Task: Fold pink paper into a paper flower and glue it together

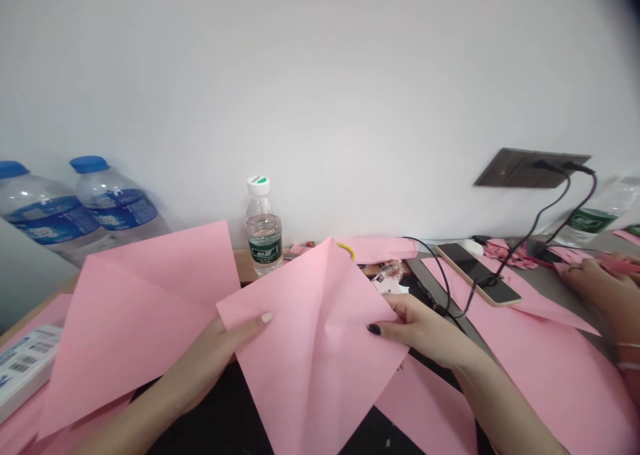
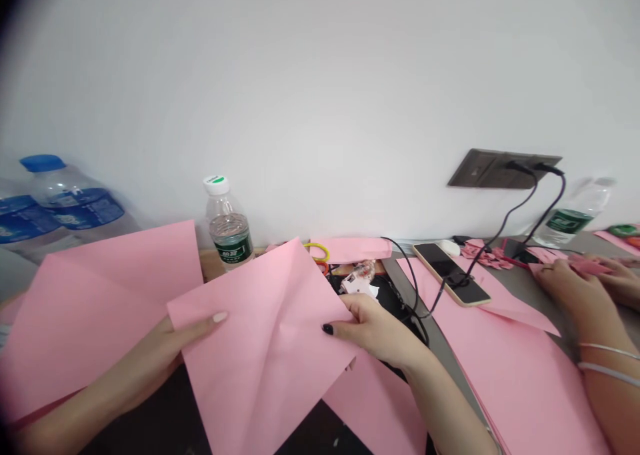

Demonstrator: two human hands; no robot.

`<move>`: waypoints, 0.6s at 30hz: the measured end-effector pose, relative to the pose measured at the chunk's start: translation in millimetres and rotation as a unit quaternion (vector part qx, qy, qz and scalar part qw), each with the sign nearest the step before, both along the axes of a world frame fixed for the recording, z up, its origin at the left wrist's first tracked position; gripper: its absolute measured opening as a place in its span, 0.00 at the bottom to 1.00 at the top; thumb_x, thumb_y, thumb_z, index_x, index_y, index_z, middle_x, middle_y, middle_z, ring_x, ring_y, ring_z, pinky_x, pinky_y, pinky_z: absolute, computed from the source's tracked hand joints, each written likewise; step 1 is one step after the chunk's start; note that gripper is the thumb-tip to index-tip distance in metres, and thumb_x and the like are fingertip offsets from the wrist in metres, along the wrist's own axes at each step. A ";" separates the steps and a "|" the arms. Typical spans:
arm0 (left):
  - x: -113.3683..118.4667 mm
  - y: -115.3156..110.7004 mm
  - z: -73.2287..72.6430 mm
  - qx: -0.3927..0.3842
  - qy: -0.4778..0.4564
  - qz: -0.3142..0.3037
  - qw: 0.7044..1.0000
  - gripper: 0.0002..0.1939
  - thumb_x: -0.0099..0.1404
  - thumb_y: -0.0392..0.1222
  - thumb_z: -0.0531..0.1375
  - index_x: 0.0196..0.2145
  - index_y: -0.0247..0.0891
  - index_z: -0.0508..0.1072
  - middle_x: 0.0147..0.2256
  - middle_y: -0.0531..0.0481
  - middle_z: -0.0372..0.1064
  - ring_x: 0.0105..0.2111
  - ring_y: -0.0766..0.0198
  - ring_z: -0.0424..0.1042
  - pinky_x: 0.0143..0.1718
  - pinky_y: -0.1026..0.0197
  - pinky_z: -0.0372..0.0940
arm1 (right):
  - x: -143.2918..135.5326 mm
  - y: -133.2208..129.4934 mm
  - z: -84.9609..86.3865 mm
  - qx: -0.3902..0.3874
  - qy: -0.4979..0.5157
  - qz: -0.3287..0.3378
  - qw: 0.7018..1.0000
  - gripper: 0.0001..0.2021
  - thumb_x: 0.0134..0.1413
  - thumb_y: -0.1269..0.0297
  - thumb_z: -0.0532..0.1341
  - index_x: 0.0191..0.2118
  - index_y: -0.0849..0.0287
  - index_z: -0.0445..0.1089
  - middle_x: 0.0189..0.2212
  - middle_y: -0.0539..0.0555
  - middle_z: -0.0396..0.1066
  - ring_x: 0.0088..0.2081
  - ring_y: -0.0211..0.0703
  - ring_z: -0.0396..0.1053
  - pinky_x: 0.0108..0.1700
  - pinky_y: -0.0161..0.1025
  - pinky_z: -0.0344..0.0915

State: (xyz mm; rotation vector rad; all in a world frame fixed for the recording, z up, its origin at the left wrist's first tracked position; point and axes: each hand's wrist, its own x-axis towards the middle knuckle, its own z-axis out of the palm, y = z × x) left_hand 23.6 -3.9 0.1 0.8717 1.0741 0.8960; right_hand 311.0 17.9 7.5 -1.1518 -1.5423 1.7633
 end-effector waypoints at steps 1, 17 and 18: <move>-2.7 0.7 1.9 0.000 0.024 -0.006 1.000 0.23 0.60 0.47 0.60 0.53 0.43 0.66 0.52 0.48 0.67 0.50 0.50 0.66 0.47 0.52 0.64 | 1.3 0.4 -1.0 -0.002 -0.004 0.001 1.000 0.09 0.47 0.61 0.63 0.31 0.63 0.71 0.25 0.52 0.70 0.26 0.40 0.67 0.25 0.34 0.62; -26.9 2.6 -20.2 -0.045 -0.067 -0.010 0.997 0.12 0.58 0.41 0.60 0.40 0.35 0.76 0.32 0.45 0.76 0.33 0.52 0.74 0.36 0.53 0.68 | 2.4 4.5 -25.9 -0.006 0.109 -0.148 0.983 0.08 0.49 0.64 0.63 0.35 0.62 0.70 0.29 0.52 0.71 0.29 0.39 0.69 0.33 0.37 0.65; -30.1 2.5 -24.3 -0.050 -0.081 0.001 0.995 0.10 0.58 0.39 0.61 0.38 0.36 0.76 0.29 0.47 0.76 0.31 0.55 0.73 0.35 0.55 0.68 | 3.4 5.2 -28.4 -0.019 0.129 -0.155 0.979 0.08 0.49 0.65 0.64 0.36 0.62 0.70 0.29 0.52 0.72 0.29 0.39 0.69 0.34 0.37 0.65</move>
